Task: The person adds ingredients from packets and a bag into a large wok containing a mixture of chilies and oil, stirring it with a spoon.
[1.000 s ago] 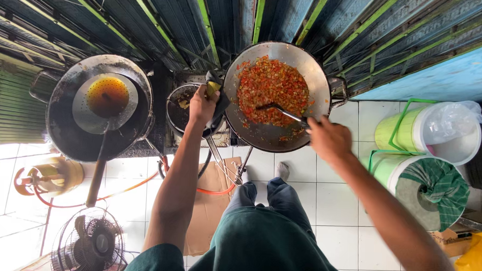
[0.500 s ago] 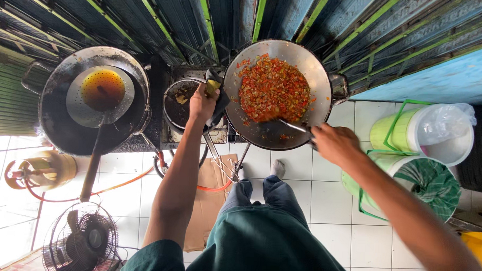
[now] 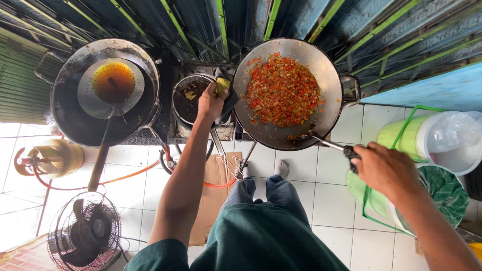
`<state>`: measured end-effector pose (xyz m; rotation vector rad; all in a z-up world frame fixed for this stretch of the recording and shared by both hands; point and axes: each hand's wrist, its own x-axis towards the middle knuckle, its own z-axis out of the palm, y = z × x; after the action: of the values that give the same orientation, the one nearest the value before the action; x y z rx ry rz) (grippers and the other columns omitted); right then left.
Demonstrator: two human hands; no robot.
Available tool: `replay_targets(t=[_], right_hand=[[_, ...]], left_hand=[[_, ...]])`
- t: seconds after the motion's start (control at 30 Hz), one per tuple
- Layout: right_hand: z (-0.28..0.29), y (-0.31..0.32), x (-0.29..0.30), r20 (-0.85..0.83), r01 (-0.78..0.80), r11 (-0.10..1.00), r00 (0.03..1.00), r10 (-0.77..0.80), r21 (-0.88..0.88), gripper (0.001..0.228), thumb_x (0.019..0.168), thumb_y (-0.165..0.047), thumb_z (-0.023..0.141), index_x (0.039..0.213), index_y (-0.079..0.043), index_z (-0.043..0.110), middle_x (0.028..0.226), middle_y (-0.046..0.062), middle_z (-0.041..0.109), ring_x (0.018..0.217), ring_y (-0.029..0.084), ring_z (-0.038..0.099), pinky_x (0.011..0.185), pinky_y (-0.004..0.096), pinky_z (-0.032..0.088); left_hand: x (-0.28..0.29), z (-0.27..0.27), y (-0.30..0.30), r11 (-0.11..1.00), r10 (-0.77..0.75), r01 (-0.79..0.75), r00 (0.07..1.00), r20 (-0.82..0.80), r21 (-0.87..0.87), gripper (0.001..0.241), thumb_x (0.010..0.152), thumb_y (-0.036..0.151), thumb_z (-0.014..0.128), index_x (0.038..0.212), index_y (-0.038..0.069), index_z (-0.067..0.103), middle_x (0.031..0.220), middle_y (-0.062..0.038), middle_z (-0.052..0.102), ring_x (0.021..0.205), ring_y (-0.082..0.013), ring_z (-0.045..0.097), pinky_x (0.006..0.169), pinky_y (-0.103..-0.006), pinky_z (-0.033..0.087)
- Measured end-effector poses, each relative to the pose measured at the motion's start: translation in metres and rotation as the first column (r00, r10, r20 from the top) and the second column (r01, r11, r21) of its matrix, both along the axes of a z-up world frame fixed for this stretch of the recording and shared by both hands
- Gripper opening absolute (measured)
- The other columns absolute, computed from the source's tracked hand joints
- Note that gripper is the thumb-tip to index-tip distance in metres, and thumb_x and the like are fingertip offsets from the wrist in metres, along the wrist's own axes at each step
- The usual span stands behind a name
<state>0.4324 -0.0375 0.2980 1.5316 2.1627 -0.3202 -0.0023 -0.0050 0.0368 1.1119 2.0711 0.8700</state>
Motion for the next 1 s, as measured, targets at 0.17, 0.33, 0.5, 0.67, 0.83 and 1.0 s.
replay_targets(t=[0.17,0.33,0.5,0.67,0.83,1.0], right_hand=[[-0.055,-0.007,-0.058,-0.199,0.028,0.991,0.978,-0.055,-0.134,0.026,0.099,-0.035,0.059,0.111,-0.015,0.072,0.096,0.013,0.074,0.093,0.034,0.07,0.082,0.05,0.056],[-0.098,0.018,-0.117,-0.344,0.192,0.98,0.917,-0.2,-0.056,0.028,0.097,-0.032,0.061,0.11,-0.009,0.071,0.085,0.019,0.071,0.082,0.041,0.069,0.075,0.053,0.055],[-0.097,0.033,-0.101,-0.251,0.275,0.962,0.931,-0.266,0.001,0.027,0.101,-0.036,0.058,0.109,-0.013,0.07,0.098,0.014,0.076,0.091,0.037,0.072,0.078,0.052,0.055],[-0.077,0.048,-0.017,-0.033,0.334,0.942,0.942,-0.333,0.041,0.043,0.106,-0.047,0.05,0.118,-0.008,0.064,0.102,0.022,0.076,0.097,0.043,0.073,0.084,0.054,0.056],[-0.095,0.103,0.029,0.036,0.399,0.913,0.914,-0.403,0.09,0.051,0.103,-0.05,0.053,0.111,-0.004,0.074,0.108,0.024,0.075,0.102,0.043,0.072,0.086,0.053,0.057],[-0.149,0.115,-0.06,-0.097,0.334,0.94,0.936,-0.339,-0.069,0.052,0.104,-0.051,0.053,0.105,-0.005,0.077,0.104,0.022,0.074,0.1,0.041,0.071,0.088,0.052,0.055]], left_hand=[[0.002,0.004,0.002,0.999,0.014,-0.012,0.999,0.048,-0.033,0.033,0.095,0.036,0.069,0.114,0.01,0.063,0.102,-0.013,0.074,0.088,-0.0294,0.071,0.078,-0.0407,0.054],[0.003,0.005,0.004,0.999,0.035,-0.034,0.999,0.018,-0.015,0.033,0.094,0.034,0.071,0.114,0.01,0.063,0.103,-0.015,0.073,0.091,-0.0316,0.071,0.08,-0.0407,0.054],[0.008,0.007,0.004,0.993,0.087,-0.09,0.995,0.041,0.072,0.031,0.092,0.032,0.072,0.107,0.007,0.063,0.098,-0.016,0.074,0.089,-0.034,0.072,0.078,-0.0419,0.055],[0.008,0.015,-0.002,0.997,0.066,-0.067,0.998,0.008,0.047,0.028,0.095,0.031,0.072,0.106,0.006,0.064,0.095,-0.019,0.073,0.086,-0.0362,0.07,0.077,-0.043,0.054],[0.01,0.017,-0.002,0.993,0.064,-0.063,0.998,-0.013,0.1,0.027,0.093,0.028,0.073,0.105,0.006,0.065,0.093,-0.017,0.073,0.082,-0.0338,0.07,0.074,-0.042,0.054],[0.008,0.011,-0.002,0.997,0.044,-0.046,0.999,0.028,0.061,0.027,0.095,0.029,0.072,0.106,0.005,0.064,0.091,-0.015,0.072,0.079,-0.0315,0.068,0.074,-0.0418,0.053]])
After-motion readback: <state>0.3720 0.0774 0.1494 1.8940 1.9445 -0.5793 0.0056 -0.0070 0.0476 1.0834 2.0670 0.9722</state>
